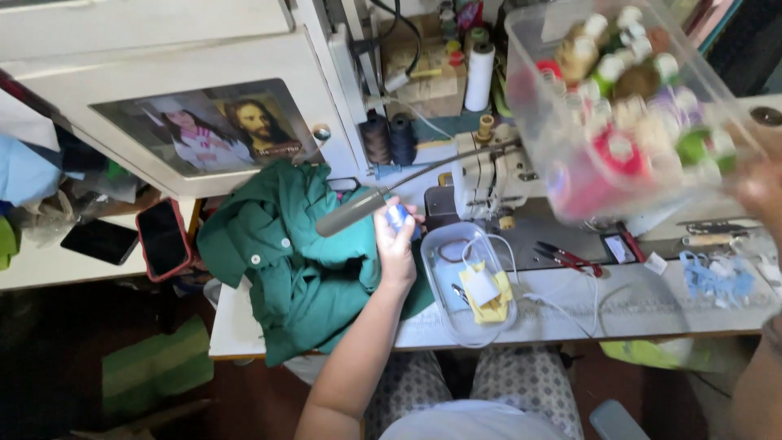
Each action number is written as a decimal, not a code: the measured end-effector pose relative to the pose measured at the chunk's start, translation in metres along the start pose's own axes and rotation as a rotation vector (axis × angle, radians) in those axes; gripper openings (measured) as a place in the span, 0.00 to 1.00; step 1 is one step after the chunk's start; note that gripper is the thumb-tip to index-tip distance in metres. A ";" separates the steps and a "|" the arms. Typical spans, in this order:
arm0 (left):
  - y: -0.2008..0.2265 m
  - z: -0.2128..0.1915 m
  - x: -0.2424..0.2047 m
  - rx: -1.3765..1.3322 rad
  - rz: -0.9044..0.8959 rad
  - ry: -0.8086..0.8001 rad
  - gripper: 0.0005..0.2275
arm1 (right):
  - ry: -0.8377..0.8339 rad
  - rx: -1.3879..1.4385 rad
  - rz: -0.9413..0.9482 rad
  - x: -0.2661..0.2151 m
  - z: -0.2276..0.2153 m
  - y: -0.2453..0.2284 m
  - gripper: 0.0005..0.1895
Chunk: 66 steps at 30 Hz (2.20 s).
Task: Organizing various colored thread spools into a plastic storage container on a sewing table.
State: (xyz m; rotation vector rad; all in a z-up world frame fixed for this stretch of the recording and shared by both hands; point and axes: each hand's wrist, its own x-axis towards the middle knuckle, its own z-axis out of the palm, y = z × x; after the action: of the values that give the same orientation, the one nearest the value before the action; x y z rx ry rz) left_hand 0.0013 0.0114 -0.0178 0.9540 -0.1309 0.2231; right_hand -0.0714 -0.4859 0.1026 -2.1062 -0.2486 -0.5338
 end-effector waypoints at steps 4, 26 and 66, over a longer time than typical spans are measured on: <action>0.012 0.003 -0.015 -0.018 0.121 -0.039 0.20 | 0.209 -0.004 0.291 -0.171 0.048 -0.083 0.14; 0.118 -0.094 -0.139 0.507 -0.122 0.288 0.17 | -0.233 -0.176 -0.453 -0.169 0.325 -0.186 0.09; 0.141 -0.068 -0.100 0.365 0.480 -0.008 0.16 | -0.146 -0.561 -0.787 -0.021 0.404 -0.182 0.17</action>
State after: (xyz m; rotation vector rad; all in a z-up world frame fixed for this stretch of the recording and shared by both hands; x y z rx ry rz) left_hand -0.1291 0.1327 0.0341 1.2780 -0.3353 0.7033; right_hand -0.0452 -0.0487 0.0323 -2.5510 -1.1517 -0.9906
